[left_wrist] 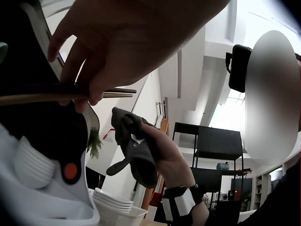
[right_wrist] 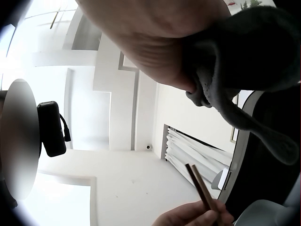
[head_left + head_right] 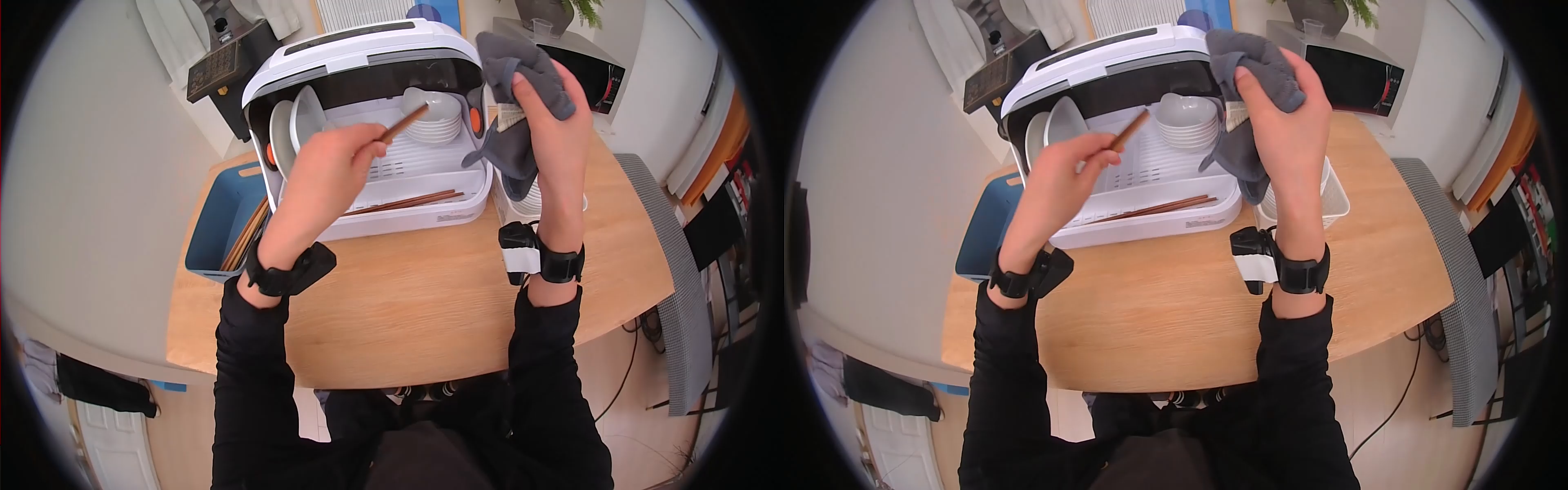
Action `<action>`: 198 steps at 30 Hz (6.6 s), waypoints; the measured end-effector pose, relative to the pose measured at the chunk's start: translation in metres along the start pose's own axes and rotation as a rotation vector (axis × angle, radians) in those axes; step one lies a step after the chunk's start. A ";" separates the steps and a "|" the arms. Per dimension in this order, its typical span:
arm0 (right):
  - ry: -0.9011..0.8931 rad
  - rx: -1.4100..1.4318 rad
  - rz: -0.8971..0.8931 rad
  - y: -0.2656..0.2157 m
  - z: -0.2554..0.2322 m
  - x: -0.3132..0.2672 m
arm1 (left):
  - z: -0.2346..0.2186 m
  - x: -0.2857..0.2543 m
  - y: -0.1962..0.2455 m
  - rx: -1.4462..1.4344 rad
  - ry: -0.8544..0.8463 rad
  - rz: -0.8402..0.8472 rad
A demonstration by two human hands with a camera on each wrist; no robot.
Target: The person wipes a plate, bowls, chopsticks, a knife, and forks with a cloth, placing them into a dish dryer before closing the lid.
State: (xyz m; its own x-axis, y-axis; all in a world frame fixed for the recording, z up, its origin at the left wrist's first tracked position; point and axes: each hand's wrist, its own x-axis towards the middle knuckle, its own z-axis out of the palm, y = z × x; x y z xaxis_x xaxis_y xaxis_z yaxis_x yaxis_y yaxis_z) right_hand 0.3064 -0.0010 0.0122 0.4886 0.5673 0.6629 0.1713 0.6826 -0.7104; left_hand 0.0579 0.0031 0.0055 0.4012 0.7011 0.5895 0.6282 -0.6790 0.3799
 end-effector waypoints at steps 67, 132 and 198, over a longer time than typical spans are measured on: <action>-0.412 -0.552 -0.715 0.041 0.062 -0.053 | -0.083 -0.062 -0.222 0.513 -0.846 -0.841; -0.721 0.367 0.260 0.024 0.071 -0.069 | -0.019 -0.042 -0.021 0.012 0.163 0.139; -0.551 0.656 0.855 0.013 0.081 -0.093 | -0.019 -0.046 -0.011 -0.412 -0.280 -0.354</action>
State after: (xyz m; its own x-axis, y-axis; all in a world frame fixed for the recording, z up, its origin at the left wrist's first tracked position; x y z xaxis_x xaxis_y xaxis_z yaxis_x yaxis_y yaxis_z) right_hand 0.1944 -0.0078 -0.0391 -0.2257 0.9605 0.1626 -0.5730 0.0041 -0.8195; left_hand 0.0199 -0.0264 -0.0122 0.4100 0.8924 0.1881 0.4684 -0.3830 0.7962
